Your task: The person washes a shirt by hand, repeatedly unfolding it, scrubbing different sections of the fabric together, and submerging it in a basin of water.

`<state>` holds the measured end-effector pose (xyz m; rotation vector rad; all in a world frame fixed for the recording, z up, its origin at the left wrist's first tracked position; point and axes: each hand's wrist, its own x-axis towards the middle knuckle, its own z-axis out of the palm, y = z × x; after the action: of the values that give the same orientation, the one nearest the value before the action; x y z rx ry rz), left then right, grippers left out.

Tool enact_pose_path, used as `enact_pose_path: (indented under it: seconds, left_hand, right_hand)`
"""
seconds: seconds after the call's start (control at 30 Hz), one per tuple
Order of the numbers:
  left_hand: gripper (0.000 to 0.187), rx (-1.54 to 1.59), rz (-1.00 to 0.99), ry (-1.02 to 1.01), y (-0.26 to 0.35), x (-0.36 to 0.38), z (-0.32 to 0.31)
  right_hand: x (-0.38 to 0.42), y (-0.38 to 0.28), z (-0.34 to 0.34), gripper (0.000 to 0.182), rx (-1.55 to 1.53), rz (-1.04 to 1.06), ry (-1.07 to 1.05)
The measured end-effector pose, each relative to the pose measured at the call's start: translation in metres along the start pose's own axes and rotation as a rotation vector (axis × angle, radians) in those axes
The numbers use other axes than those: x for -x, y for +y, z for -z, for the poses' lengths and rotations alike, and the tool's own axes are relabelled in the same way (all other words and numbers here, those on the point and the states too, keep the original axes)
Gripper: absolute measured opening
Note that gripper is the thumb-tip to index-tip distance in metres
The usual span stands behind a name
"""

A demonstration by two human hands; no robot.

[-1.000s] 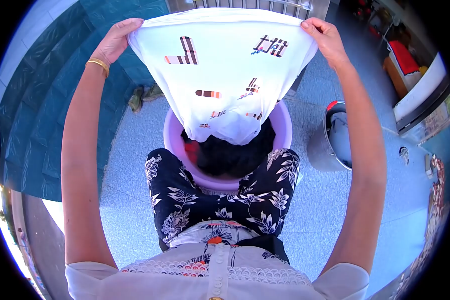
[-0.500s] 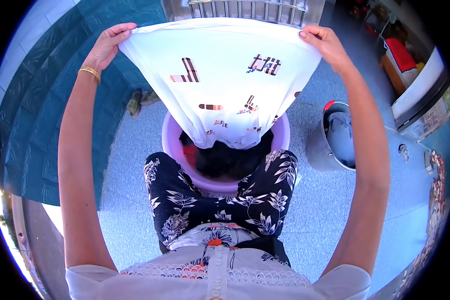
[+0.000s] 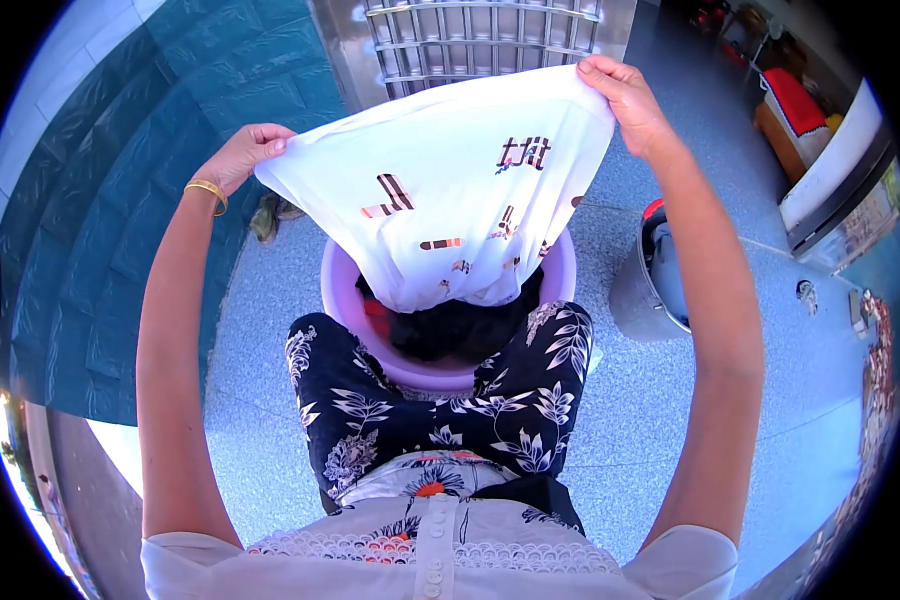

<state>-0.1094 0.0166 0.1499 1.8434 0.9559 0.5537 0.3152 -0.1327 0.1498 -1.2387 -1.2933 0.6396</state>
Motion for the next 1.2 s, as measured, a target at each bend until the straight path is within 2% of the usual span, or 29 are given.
enact_pose_path:
  seconds: [0.07,0.2,0.23,0.27,0.3,0.37,0.4,0.43,0.47,0.5,0.57,0.63,0.7,0.73,0.8,0.83,0.9,0.97,1.03,1.1,1.17,1.2]
  left_hand:
    - [0.036,0.056,-0.018,-0.111,-0.007,0.003,-0.006]
    - [0.032,-0.025,0.058,-0.156,-0.025,0.005,-0.017]
    - [0.032,-0.022,0.058,-0.158,-0.033,0.004,-0.021]
    - [0.029,0.127,0.027,-0.101,-0.042,0.004,-0.029]
    - [0.026,0.274,-0.007,-0.042,-0.044,0.006,-0.038]
    - [0.024,0.51,-0.047,-0.034,-0.04,0.009,-0.073]
    - [0.022,0.71,-0.06,-0.096,-0.052,0.006,-0.089]
    - [0.019,0.868,-0.008,-0.071,-0.049,0.008,-0.115]
    - [0.016,0.906,0.013,-0.14,-0.051,0.006,-0.138]
    - [0.015,0.846,0.076,-0.139,-0.083,-0.004,-0.16]
    - [0.02,0.852,0.263,-0.211,-0.083,0.007,-0.203]
    - [0.02,0.798,0.358,-0.178,-0.098,0.012,-0.236]
    - [0.019,0.585,0.218,-0.047,-0.122,0.013,-0.262]
    - [0.019,0.599,0.222,-0.039,-0.12,0.016,-0.268]
    - [0.018,0.295,0.011,0.151,-0.115,0.024,-0.277]
    - [0.018,0.307,0.019,0.159,-0.112,0.029,-0.279]
    - [0.017,0.246,-0.149,0.213,-0.106,0.037,-0.281]
    - [0.019,0.267,-0.152,0.261,-0.099,0.042,-0.279]
    - [0.021,0.321,-0.16,0.392,-0.094,0.041,-0.272]
    - [0.022,0.326,-0.204,0.387,-0.096,0.033,-0.27]
    - [0.018,0.288,-0.473,0.523,-0.093,0.025,-0.267]
    - [0.019,0.231,-0.486,0.583,-0.086,0.023,-0.264]
  right_hand:
    - [0.001,-0.001,-0.004,0.021,-0.029,-0.033,-0.057]
    - [-0.002,0.005,-0.011,0.02,-0.044,-0.027,-0.108]
    - [-0.002,0.008,-0.017,0.019,-0.203,0.025,-0.058]
    - [-0.001,0.011,-0.023,0.019,-0.361,0.075,-0.007]
    - [-0.002,0.013,-0.033,0.019,-0.359,0.074,-0.007]
    - [-0.001,0.021,-0.052,0.018,-1.091,-0.072,0.103]
    - [-0.009,0.037,-0.057,0.018,-1.288,-0.014,-0.078]
    - [-0.002,0.023,-0.08,0.018,-1.365,-0.048,0.0]
    - [-0.004,0.029,-0.089,0.019,-1.438,-0.007,-0.158]
    - [-0.008,0.034,-0.098,0.021,-1.504,0.038,-0.322]
    - [-0.004,0.019,-0.11,0.025,-1.497,-0.017,-0.345]
    - [-0.001,0.01,-0.111,0.026,-1.457,0.051,-0.706]
    - [0.006,0.001,-0.104,0.027,-1.389,0.07,-0.717]
    - [0.008,-0.001,-0.1,0.028,-1.392,0.077,-0.751]
    - [0.014,0.0,-0.094,0.028,-1.405,0.092,-0.791]
    - [0.015,0.001,-0.092,0.028,-1.415,0.103,-0.8]
    - [0.016,0.002,-0.092,0.029,-1.431,0.094,-0.837]
    - [0.016,0.004,-0.092,0.03,-1.419,0.068,-0.801]
    - [0.016,0.005,-0.096,0.03,-1.403,0.024,-0.79]
    - [0.017,0.006,-0.104,0.029,-1.337,-0.005,-0.696]
    - [0.018,0.006,-0.107,0.029,-1.329,-0.031,-0.694]
    - [0.019,0.005,-0.109,0.03,-1.308,-0.045,-0.699]
